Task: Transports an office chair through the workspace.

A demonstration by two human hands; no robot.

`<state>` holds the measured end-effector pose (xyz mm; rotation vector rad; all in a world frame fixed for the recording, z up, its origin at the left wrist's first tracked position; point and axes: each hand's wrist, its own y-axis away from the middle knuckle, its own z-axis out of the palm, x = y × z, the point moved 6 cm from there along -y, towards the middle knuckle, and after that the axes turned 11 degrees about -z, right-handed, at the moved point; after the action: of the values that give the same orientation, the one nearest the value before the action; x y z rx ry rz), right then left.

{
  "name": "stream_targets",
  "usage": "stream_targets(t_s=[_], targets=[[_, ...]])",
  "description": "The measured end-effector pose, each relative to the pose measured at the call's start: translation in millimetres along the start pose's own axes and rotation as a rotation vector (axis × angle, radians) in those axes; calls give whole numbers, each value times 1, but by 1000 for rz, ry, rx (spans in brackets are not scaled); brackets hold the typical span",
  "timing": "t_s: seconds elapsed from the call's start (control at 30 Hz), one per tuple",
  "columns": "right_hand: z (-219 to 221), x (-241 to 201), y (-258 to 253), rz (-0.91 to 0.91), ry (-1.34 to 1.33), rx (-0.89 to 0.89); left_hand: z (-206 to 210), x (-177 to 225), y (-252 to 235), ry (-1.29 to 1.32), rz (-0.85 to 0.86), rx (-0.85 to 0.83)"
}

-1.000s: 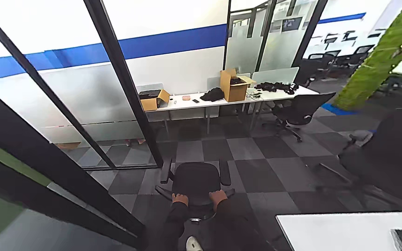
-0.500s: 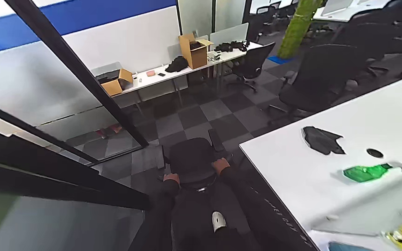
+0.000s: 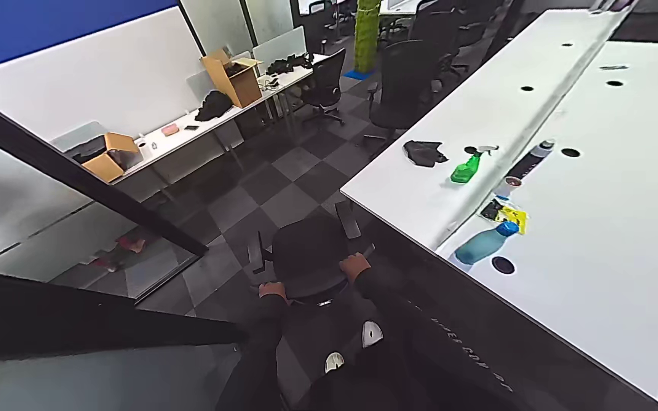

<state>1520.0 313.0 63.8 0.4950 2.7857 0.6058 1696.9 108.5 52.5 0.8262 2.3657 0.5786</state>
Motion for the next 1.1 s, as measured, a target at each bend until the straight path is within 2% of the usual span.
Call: stream_targets(t_s=[0.3, 0.53, 0.83, 1.1], targets=[[66, -37, 103, -71, -98, 55, 57, 9, 77, 0, 3, 104], [112, -49, 185, -167, -179, 22, 107, 29, 148, 59, 44, 189], [163, -67, 278, -186, -174, 30, 169, 49, 241, 6, 52, 160], [196, -89, 335, -87, -183, 42, 205, 59, 295, -50, 87, 65]])
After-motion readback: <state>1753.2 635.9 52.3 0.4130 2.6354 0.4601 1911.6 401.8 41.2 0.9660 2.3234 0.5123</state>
